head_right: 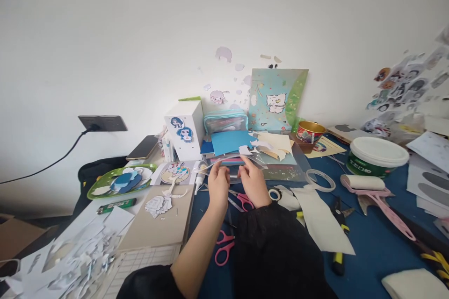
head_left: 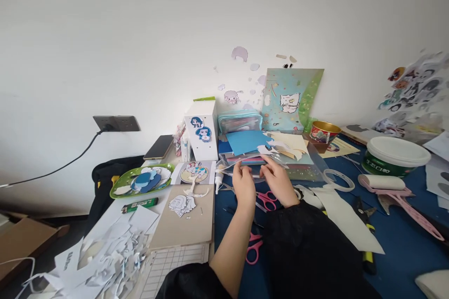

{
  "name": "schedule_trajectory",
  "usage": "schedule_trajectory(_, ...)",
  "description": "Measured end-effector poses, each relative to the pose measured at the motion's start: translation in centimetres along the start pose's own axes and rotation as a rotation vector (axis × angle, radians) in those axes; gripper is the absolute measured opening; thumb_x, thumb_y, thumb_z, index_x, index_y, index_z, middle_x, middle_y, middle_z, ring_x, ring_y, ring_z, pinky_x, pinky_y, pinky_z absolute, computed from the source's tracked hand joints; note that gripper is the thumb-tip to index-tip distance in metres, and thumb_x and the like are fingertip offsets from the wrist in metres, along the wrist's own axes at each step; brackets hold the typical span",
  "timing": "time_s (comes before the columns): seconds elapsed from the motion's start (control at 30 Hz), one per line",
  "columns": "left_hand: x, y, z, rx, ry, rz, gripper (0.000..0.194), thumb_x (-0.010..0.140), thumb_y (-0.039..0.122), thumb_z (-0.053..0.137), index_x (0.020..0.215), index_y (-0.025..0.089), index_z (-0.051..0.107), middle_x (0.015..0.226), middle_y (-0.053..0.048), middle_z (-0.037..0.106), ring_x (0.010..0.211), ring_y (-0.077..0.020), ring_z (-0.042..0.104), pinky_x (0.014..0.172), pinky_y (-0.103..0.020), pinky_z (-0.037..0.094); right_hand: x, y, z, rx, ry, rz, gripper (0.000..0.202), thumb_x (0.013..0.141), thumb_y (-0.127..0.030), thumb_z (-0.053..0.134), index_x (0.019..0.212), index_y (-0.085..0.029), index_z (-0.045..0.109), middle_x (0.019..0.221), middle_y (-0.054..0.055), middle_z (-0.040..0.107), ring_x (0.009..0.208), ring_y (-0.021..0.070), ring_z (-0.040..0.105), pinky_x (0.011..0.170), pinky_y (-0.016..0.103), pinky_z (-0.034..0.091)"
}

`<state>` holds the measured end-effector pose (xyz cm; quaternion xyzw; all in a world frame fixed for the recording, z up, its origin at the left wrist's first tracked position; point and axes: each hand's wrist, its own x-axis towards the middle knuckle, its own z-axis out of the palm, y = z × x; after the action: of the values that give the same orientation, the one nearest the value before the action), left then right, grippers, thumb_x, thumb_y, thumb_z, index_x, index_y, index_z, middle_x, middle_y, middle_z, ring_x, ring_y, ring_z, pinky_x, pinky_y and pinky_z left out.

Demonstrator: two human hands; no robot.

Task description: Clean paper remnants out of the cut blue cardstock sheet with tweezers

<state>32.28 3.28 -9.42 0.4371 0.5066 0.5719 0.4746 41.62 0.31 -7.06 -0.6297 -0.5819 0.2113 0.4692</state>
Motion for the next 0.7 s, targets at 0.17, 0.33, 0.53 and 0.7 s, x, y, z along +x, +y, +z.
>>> schedule_trajectory(0.17, 1.3, 1.2, 1.8, 0.026, 0.127, 0.106, 0.028, 0.089, 0.03, 0.053, 0.113, 0.016, 0.056, 0.118, -0.009, 0.056, 0.106, -0.0224, 0.056, 0.09, -0.045, 0.047, 1.2, 0.7, 1.5, -0.22, 0.041, -0.189, 0.023, 0.09, -0.017, 0.05, 0.111, -0.014, 0.058, 0.118, 0.009, 0.058, 0.114, 0.0225, 0.05, 0.096, 0.043, 0.039)
schedule_trajectory(0.33, 2.4, 2.5, 1.6, 0.013, 0.122, 0.299, 0.024, 0.09, 0.027, 0.052, 0.11, 0.016, 0.059, 0.128, -0.009, 0.053, 0.12, -0.0243, 0.047, 0.102, -0.05, 0.036, 3.5, 1.5, 2.3, -0.4, 0.017, -0.268, 0.02, 0.09, -0.023, 0.054, 0.108, -0.014, 0.059, 0.112, 0.008, 0.06, 0.106, 0.0216, 0.056, 0.093, 0.046, 0.043)
schedule_trajectory(0.53, 2.7, 1.7, 0.6, 0.014, 0.094, 0.361, 0.023, 0.09, 0.025, 0.051, 0.109, 0.016, 0.059, 0.126, -0.009, 0.054, 0.121, -0.0243, 0.046, 0.103, -0.05, 0.034, 6.0, 0.6, 1.6, -0.534, 0.07, -0.318, 0.028, 0.092, -0.021, 0.05, 0.12, -0.016, 0.053, 0.117, 0.009, 0.059, 0.105, 0.021, 0.057, 0.091, 0.043, 0.046)
schedule_trajectory(0.7, 2.1, -0.2, 0.6, 0.061, 0.11, 0.334, 0.025, 0.089, 0.026, 0.052, 0.112, 0.016, 0.056, 0.123, -0.01, 0.054, 0.114, -0.0242, 0.051, 0.098, -0.049, 0.038, 5.8, 1.0, 1.9, -0.646, 0.018, -0.352, 0.024, 0.092, -0.022, 0.052, 0.114, -0.015, 0.056, 0.115, 0.008, 0.059, 0.104, 0.0208, 0.057, 0.089, 0.042, 0.047)
